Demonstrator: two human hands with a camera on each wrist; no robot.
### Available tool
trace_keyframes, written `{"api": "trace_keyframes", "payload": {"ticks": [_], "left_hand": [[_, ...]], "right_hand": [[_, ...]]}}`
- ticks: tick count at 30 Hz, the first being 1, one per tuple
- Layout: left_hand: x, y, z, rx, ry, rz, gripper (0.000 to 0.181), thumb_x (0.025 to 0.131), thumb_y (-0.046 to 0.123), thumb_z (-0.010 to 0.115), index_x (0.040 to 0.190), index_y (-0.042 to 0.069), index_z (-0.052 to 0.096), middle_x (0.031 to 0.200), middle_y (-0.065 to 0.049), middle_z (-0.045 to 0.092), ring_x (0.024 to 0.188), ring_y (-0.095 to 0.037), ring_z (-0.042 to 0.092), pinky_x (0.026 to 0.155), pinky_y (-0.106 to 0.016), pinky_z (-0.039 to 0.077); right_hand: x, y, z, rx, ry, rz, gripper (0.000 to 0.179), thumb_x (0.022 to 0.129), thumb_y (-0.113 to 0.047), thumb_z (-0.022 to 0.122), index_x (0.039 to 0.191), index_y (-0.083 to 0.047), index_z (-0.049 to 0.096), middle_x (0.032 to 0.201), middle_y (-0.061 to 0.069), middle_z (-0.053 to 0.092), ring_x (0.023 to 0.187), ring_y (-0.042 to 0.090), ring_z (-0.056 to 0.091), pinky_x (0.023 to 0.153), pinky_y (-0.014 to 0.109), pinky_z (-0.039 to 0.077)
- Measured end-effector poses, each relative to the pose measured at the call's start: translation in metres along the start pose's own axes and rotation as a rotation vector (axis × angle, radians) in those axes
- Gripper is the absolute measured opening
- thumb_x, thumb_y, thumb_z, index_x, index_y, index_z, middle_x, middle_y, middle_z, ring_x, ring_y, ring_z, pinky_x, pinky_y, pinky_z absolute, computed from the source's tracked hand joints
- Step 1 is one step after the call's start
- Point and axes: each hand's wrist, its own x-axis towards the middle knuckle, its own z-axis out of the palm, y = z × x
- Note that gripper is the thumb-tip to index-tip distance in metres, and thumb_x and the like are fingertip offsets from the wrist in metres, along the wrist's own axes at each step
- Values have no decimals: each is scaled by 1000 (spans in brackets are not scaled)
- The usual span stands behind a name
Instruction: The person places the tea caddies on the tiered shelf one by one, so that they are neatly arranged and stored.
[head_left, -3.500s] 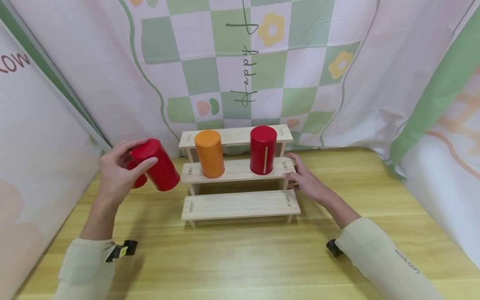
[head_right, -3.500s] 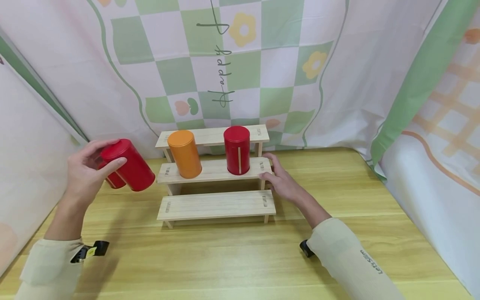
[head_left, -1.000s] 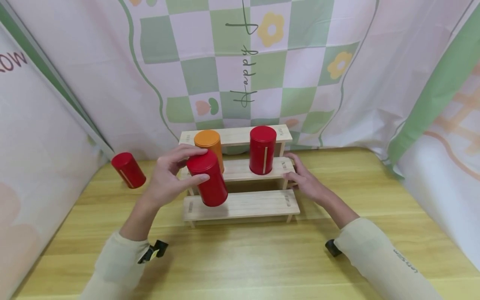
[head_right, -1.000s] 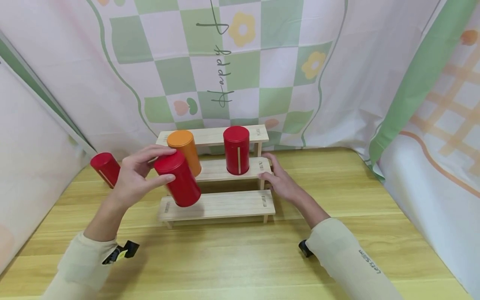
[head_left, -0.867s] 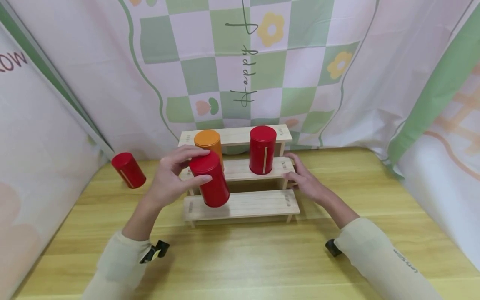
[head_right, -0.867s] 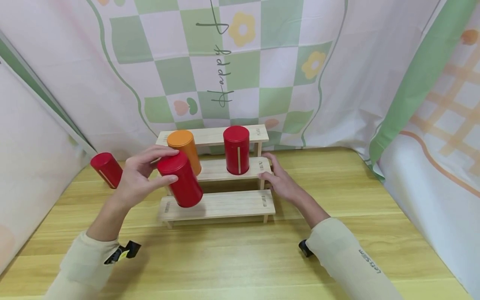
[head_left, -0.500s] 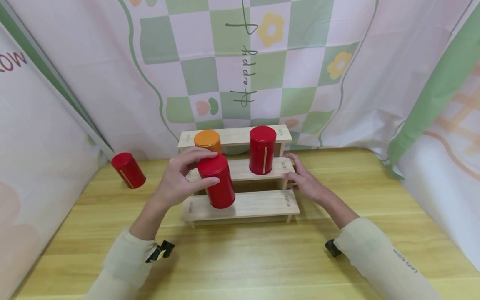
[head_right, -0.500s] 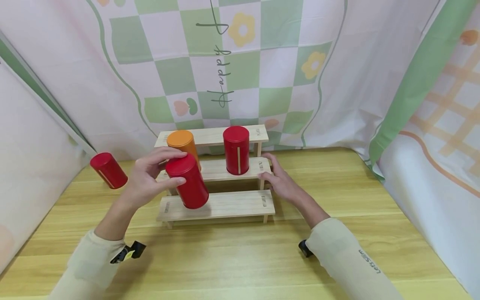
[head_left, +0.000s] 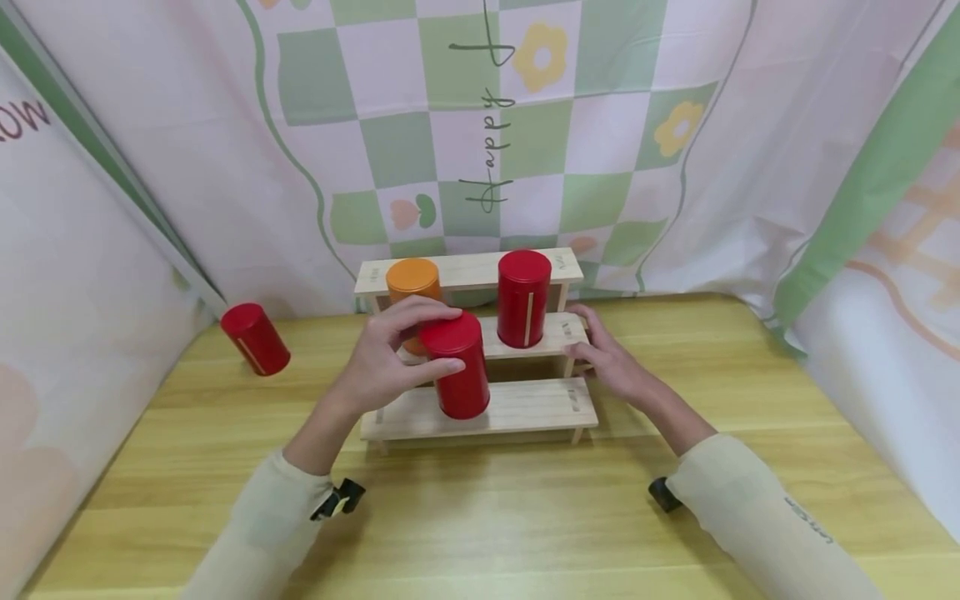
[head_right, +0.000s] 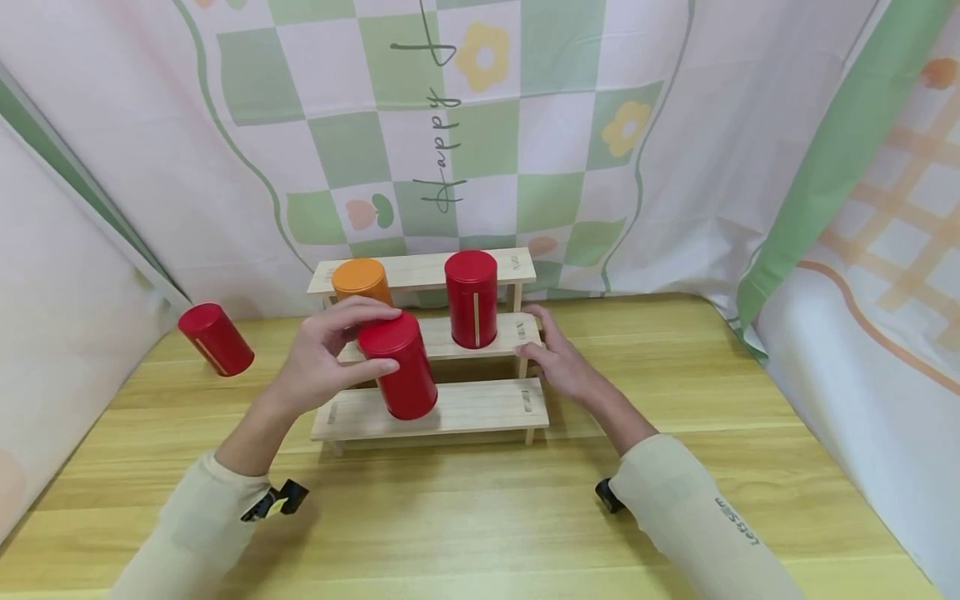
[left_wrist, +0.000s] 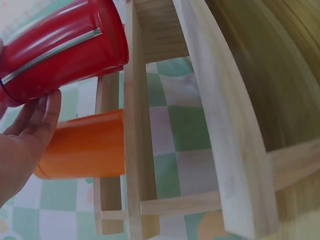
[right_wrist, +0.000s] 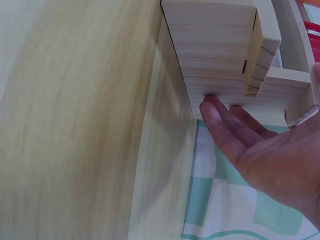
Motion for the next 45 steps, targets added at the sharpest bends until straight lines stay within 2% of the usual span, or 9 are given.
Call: {"api": "trace_keyframes", "payload": {"ticks": [7,16,24,29,35,45], "left_hand": [[2,-2,9,-35,-33,-31,50,84,1,83,131,3,68,127,-11,64,114,-27,63,87,-48,62],[6,-6,24,-4,-63,-63,52,83,8,86,132,7,69,127,-4,66,115,-21,62,93,-40,60],[9,-11,36,-15,-93,-75,53,83,10,87,132,8,69,130,-5,66,117,-21,62,94,-45,59],[10,-15,44,7,-103,-90,53,81,12,89,132,9,71,132,-4,66,121,-19,59,95,-40,59],[13,-19,53,28,-113,-63,55,80,13,90,132,9,71,133,-5,66,124,-19,58,95,-34,58],[19,-19,63,5,-121,-78,54,82,16,89,132,11,71,133,-3,64,123,-17,57,96,-32,57]], "right_hand": [[0,-1,0,5,5,-3,64,103,-20,48,158,-12,16,125,26,48,98,28,51,78,42,52],[0,-1,0,5,7,5,65,102,-19,48,159,-12,16,121,24,49,96,27,50,77,42,51],[-1,-1,0,17,16,0,66,101,-19,48,159,-12,16,114,20,50,92,24,50,73,39,50],[0,-2,0,26,11,1,67,101,-18,49,159,-12,16,111,21,50,90,24,49,73,39,50],[1,-1,-1,25,9,4,66,101,-18,49,158,-12,17,112,20,49,92,26,49,73,39,51],[0,-2,0,17,8,13,68,101,-19,49,159,-13,15,118,21,49,95,28,50,75,40,51]]}}
